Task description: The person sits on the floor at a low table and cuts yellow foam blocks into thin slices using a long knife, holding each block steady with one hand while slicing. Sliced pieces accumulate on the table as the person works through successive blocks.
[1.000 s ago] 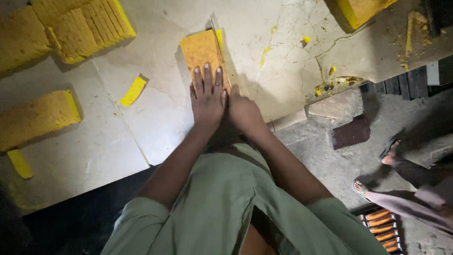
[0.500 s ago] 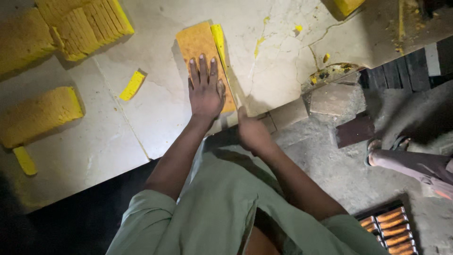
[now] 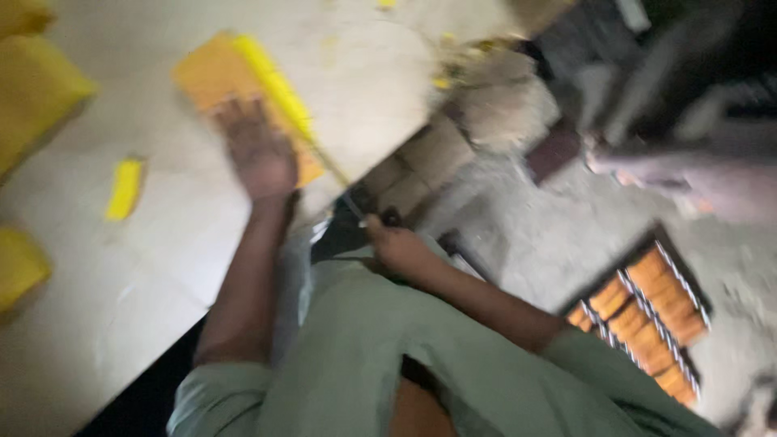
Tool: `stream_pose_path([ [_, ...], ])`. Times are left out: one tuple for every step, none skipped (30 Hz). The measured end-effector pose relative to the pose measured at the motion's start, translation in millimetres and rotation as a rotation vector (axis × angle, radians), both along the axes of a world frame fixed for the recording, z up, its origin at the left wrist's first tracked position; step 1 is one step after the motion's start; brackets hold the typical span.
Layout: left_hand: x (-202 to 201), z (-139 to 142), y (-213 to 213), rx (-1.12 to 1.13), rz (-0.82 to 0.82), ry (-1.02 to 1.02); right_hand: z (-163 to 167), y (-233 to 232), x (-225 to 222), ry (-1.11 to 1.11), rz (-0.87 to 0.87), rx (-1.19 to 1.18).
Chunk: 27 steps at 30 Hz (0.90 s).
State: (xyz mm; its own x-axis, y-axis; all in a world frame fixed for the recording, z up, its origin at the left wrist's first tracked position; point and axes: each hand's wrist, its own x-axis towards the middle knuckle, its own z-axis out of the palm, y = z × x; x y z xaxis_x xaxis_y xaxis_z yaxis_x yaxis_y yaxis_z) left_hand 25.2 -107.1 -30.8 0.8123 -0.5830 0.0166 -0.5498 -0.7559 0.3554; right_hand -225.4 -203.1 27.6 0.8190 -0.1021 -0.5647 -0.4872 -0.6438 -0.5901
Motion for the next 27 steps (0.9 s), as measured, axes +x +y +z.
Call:
stream_pose_path([
  [1, 0, -1, -0.028, -0.034, -0.058, 0, -2, 2, -0.102, 0.024, -0.015],
  [-1, -1, -2, -0.059, -0.074, -0.112, -5, -4, 11, 0.216, -0.367, 0.278],
  [-4, -3, -1, -0.023, -0.061, -0.102, -10, -7, 23, 0.024, -0.181, 0.093],
  [-10, -1, -1, 0.014, -0.041, -0.100, -16, -10, 37, -0.219, -0.019, -0.139],
  [-15, 0, 0, 0.044, -0.049, 0.008, -21, -15, 46, -0.198, -0.050, -0.129],
  [-22, 5, 7, 0.093, -0.051, 0.115, -26, -18, 52, -0.179, -0.074, -0.104],
  [-33, 8, 13, 0.069, -0.169, 0.095, -24, -23, 54, -0.169, -0.118, -0.065],
  [-43, 9, 19, 0.033, -0.279, 0.067, -26, -27, 52, -0.167, -0.152, -0.036],
  [-51, 9, 23, -0.004, -0.381, 0.039, -30, -31, 45, -0.166, -0.178, -0.008],
  [-55, 8, 30, 0.077, -0.442, 0.005, -35, -35, 34, -0.332, -0.215, -0.028],
  [-57, 5, 36, 0.161, -0.491, -0.032, -36, -39, 20, -0.500, -0.238, -0.044],
  [-54, 1, 43, 0.246, -0.522, -0.073, -36, -43, 7, -0.677, -0.240, -0.055],
  [-45, -6, 44, 0.090, -0.512, -0.261, -35, -48, -5, -0.140, -0.357, 0.070],
  [-30, -12, 48, -0.041, -0.490, -0.450, -33, -50, -19, -0.303, -0.322, -0.079],
  [-13, -17, 54, -0.150, -0.421, -0.349, -32, -55, -27, -0.311, -0.392, 0.110],
  [4, -22, 59, -0.250, -0.327, -0.261, -29, -55, -36, 0.103, -0.346, -0.108],
  [20, -25, 64, -0.213, -0.258, -0.353, -26, -58, -39, -0.056, -0.302, -0.116],
  [37, -26, 67, -0.249, -0.176, -0.351, -23, -57, -42, -0.262, -0.199, -0.161],
  [53, -24, 71, -0.299, -0.107, -0.352, -21, -59, -38, -0.321, -0.100, -0.293],
  [67, -18, 79, -0.293, -0.062, -0.245, -19, -60, -32, -0.720, 0.028, -0.398],
  [81, -12, 82, -0.299, -0.032, -0.128, -18, -65, -19, -0.630, 0.119, -0.383],
  [96, -5, 82, -0.343, 0.019, -0.119, -18, -71, -5, -0.527, 0.204, -0.370],
  [112, 1, 78, -0.390, 0.061, -0.105, -20, -80, 17, -0.560, 0.242, -0.378],
  [129, 7, 75, -0.438, 0.095, -0.085, -23, -93, 44, -0.587, 0.272, -0.387],
  [145, 13, 73, -0.442, 0.111, -0.074, -26, -109, 73, -0.610, 0.295, -0.399],
  [160, 19, 68, -0.455, 0.121, -0.070, -30, -128, 107, -0.699, 0.317, -0.453],
  [177, 23, 59, -0.473, 0.129, -0.068, -33, -149, 144, -0.790, 0.342, -0.515],
])
